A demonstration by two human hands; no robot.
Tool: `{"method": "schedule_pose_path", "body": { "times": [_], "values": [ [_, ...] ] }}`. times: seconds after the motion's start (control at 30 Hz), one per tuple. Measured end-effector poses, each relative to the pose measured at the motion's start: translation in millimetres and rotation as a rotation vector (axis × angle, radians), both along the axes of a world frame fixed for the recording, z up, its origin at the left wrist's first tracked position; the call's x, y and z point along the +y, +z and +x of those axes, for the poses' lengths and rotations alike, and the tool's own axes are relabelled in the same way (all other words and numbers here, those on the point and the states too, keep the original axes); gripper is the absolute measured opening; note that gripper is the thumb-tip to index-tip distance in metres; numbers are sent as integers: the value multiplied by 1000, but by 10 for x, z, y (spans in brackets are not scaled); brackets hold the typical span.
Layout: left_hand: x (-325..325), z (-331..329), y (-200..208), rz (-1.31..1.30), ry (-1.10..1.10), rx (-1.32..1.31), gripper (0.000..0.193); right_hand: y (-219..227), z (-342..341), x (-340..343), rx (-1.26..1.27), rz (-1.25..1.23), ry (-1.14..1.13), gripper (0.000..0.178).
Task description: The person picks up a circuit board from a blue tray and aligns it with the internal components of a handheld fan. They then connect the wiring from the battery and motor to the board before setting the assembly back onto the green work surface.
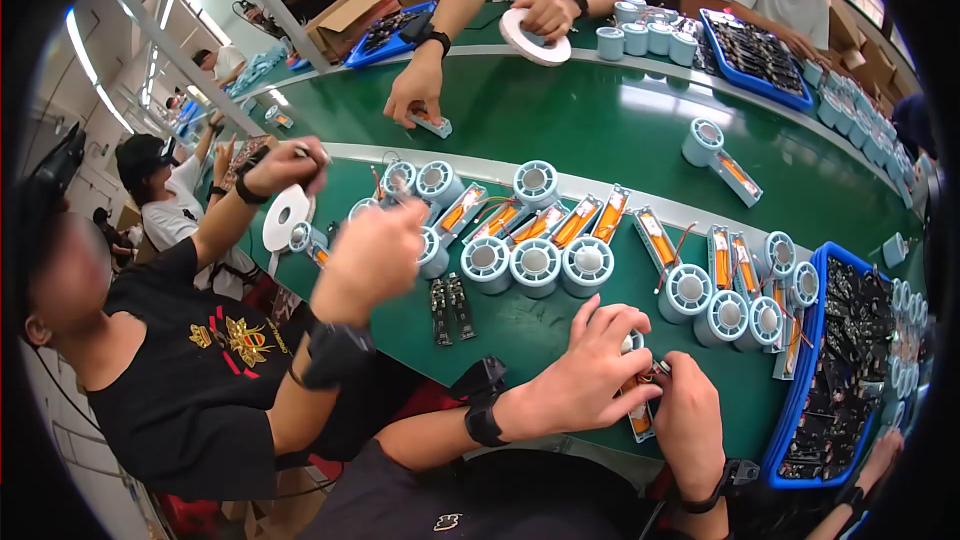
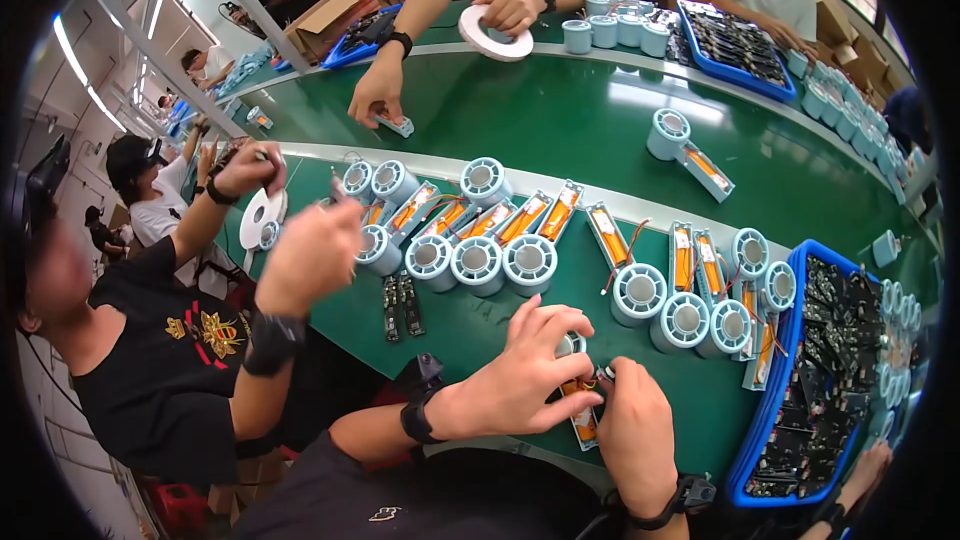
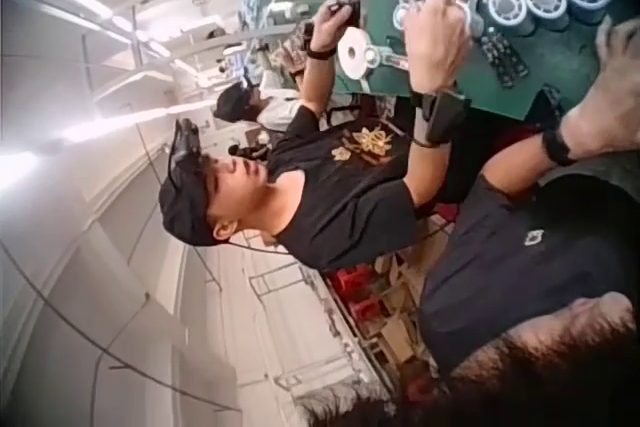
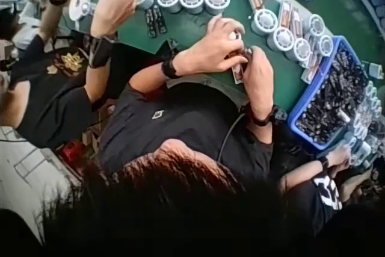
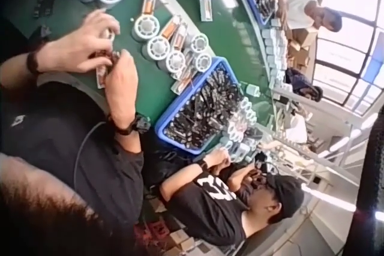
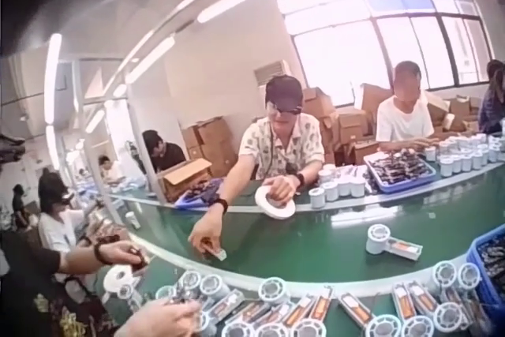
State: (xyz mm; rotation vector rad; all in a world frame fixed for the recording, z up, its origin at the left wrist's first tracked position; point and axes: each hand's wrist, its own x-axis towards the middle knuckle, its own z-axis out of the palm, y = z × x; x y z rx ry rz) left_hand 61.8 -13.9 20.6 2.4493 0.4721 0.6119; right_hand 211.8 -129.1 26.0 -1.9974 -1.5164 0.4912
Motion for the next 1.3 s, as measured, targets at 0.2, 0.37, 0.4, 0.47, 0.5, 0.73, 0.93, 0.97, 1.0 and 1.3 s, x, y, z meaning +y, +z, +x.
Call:
{"method": "schedule_pose_path", "body": {
  "times": [0.2, 0.37, 0.4, 0.47, 0.5, 0.73, 0.93, 0.97, 1.0, 1.3],
  "values": [
    [3, -51, -81, -43, 5, -85, 14, -33, 4, -57, 176, 74, 118, 22],
    [-118, -57, 78, 189, 86, 87, 15, 26, -26, -94, 190, 20, 115, 22],
    [-150, -45, 115, 220, 111, 119, 15, 29, -20, -98, 192, 30, 116, 22],
    [-204, -25, 150, 282, 163, 183, 15, 35, -4, -104, 196, 50, 120, 24],
    [-223, -19, 141, 280, 165, 182, 15, 40, 6, -105, 195, 47, 122, 24],
    [-301, 22, 68, 262, 284, 123, 11, 67, 63, -112, 153, 87, 134, 28],
    [-255, -34, 127, 305, 226, 151, 13, 38, 25, -126, 157, 64, 118, 30],
    [-255, -32, 174, 346, 199, 194, 13, 25, 30, -129, 144, 70, 117, 30],
    [-256, -34, 197, 387, 171, 237, 13, 15, 29, -132, 131, 76, 115, 30],
    [-342, 132, 152, 398, 280, 286, 14, -19, -7, -107, 150, 107, 91, 31]
  ]
}}
